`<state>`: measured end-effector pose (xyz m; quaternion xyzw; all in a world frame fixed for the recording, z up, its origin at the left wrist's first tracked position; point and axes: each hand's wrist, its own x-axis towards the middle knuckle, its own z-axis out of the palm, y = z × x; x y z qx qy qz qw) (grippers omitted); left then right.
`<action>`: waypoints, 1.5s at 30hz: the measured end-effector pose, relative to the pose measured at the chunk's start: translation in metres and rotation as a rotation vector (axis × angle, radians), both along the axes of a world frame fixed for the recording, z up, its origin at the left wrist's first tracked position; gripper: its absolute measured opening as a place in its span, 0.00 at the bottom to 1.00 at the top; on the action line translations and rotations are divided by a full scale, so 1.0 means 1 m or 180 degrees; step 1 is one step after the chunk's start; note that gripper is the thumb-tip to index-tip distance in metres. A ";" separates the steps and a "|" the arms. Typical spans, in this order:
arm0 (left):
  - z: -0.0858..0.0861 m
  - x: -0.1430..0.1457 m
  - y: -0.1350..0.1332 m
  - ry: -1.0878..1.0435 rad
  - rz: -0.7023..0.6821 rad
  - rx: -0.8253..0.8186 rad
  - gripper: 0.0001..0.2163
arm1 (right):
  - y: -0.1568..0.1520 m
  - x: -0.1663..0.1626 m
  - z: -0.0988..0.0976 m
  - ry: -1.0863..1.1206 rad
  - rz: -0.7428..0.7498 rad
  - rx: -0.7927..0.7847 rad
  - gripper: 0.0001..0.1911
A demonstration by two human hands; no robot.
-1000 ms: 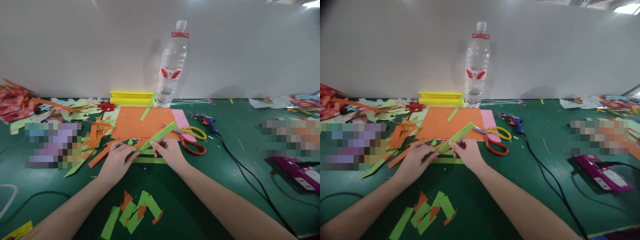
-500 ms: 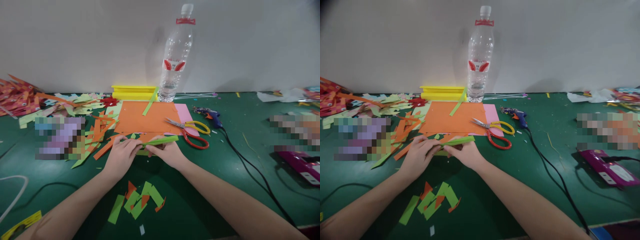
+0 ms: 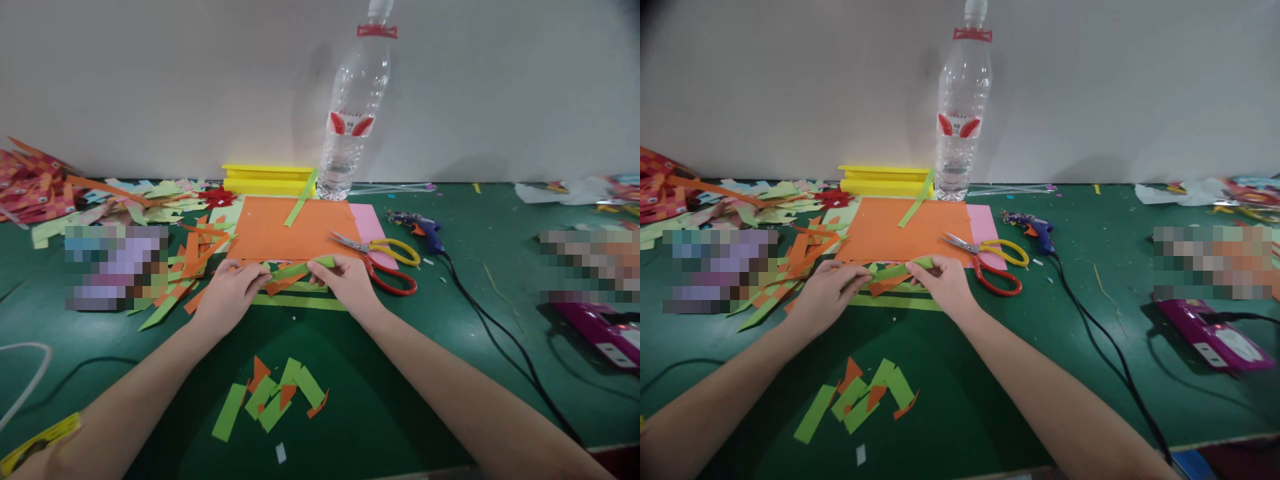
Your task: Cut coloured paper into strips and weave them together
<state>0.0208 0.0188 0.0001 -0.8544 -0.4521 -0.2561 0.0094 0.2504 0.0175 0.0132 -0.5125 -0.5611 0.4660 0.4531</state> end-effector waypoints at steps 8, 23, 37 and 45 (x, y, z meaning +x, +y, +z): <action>0.003 -0.006 0.006 0.0048 -0.0180 0.0062 0.16 | 0.007 0.011 -0.001 -0.0635 0.0029 0.0110 0.11; 0.003 0.006 -0.004 0.0064 -0.0273 0.0322 0.20 | 0.005 0.008 -0.005 -0.1167 0.0301 0.0314 0.13; -0.002 0.002 0.001 0.0248 -0.0295 0.0078 0.20 | 0.007 0.013 -0.013 -0.2566 0.0645 0.1527 0.10; -0.002 0.002 0.000 0.0310 -0.0138 -0.0236 0.15 | 0.006 0.011 -0.013 -0.2667 0.0710 0.1616 0.11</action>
